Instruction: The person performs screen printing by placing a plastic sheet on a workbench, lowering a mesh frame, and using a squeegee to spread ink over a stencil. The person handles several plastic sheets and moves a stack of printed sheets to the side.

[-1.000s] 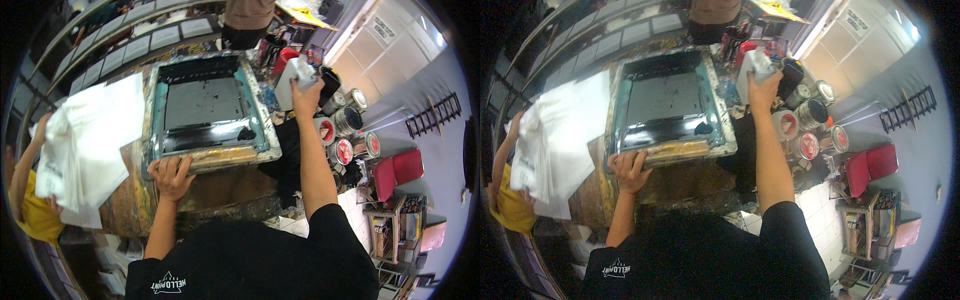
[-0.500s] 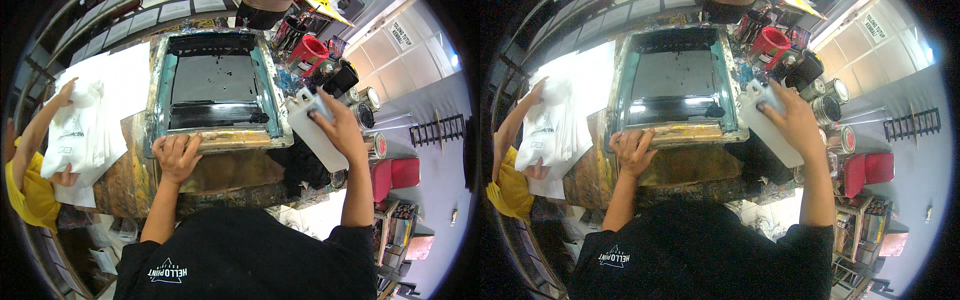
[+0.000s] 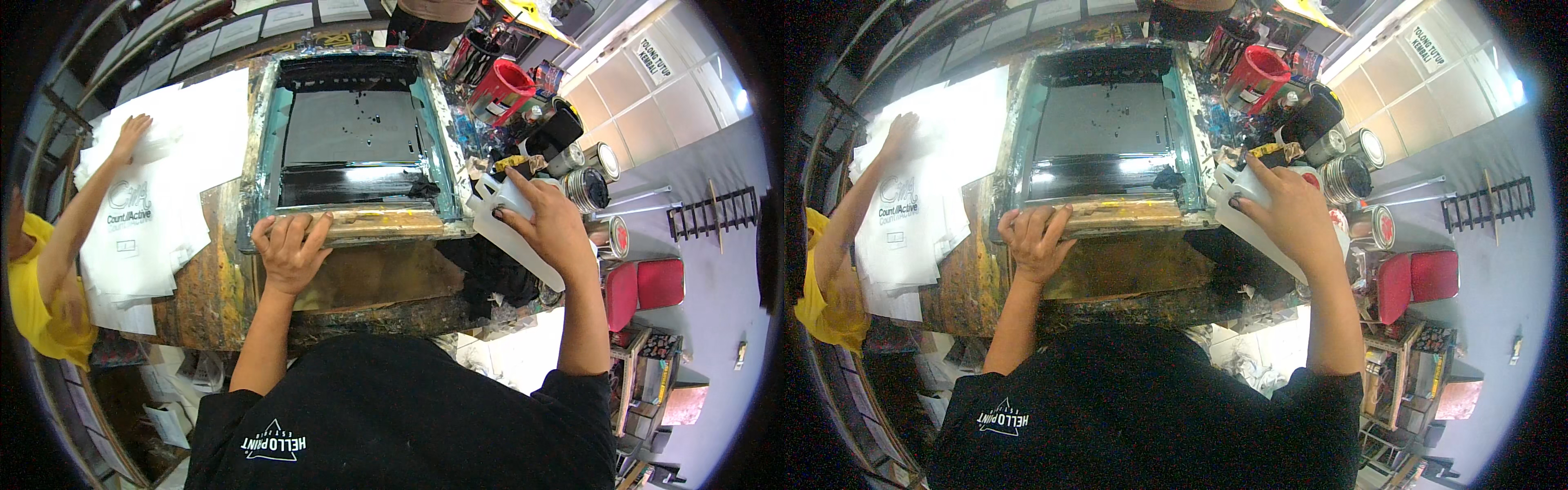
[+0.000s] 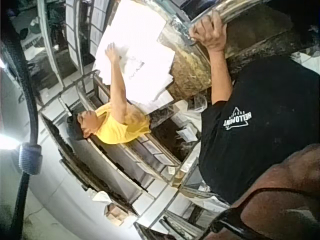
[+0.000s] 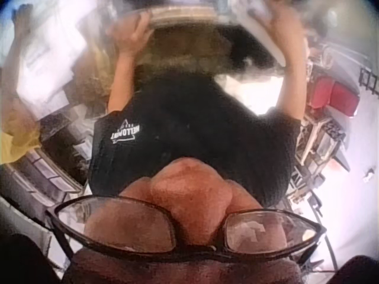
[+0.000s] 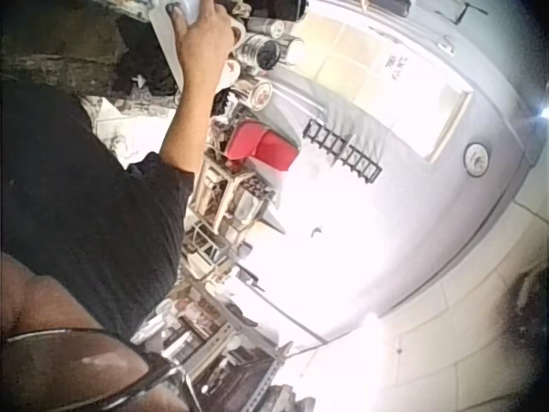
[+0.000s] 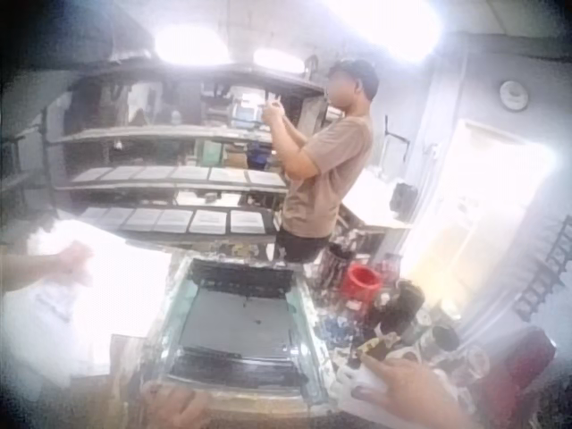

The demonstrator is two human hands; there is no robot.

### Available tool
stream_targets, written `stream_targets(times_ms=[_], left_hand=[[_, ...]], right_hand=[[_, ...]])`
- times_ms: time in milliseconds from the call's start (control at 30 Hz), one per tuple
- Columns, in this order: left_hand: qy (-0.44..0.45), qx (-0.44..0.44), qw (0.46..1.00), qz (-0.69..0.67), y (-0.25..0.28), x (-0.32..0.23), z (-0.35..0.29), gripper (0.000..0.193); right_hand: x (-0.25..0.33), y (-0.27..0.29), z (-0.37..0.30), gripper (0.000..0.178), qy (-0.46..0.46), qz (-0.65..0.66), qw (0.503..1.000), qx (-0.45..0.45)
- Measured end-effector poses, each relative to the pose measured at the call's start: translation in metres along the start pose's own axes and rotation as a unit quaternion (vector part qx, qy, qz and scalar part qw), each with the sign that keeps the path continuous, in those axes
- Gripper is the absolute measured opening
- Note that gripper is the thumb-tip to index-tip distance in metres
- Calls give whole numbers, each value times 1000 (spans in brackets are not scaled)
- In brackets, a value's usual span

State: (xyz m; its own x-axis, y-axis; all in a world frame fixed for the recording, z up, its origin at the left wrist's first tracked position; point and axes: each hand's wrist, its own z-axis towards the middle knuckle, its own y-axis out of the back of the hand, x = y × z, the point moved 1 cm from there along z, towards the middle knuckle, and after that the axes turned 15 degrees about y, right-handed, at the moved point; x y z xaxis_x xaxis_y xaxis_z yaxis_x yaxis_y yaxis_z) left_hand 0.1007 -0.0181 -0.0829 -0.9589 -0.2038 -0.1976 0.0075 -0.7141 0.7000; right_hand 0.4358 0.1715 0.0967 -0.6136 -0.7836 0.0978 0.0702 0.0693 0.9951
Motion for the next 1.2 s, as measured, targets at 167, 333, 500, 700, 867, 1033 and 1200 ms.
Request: stream_targets(times_ms=[167,333,500,700,867,1033,1200], left_hand=[[-2,2,1000,-1,1,-1,2,69],[2,-2,1000,-1,0,0,1,68],[-11,-5,1000,4,-1,2,2,67],[-22,-4,1000,10,0,2,4,63],[-9,-10,1000,-4,0,2,3,58],[-41,-25,998,31,-2,5,4,50],[-23,-27,999,11,-1,3,5,27]], right_hand=[[4,0,-2,69,-9,0,1000,-11],[-2,0,-4,68,-7,30,997,-67],[-38,5,23,59,-35,118,916,-382],[-96,-20,108,72,-83,125,845,-514],[-127,-69,142,82,-162,138,845,-490],[-133,-104,135,80,-172,118,848,-487],[-131,-103,125,91,-166,128,853,-479]])
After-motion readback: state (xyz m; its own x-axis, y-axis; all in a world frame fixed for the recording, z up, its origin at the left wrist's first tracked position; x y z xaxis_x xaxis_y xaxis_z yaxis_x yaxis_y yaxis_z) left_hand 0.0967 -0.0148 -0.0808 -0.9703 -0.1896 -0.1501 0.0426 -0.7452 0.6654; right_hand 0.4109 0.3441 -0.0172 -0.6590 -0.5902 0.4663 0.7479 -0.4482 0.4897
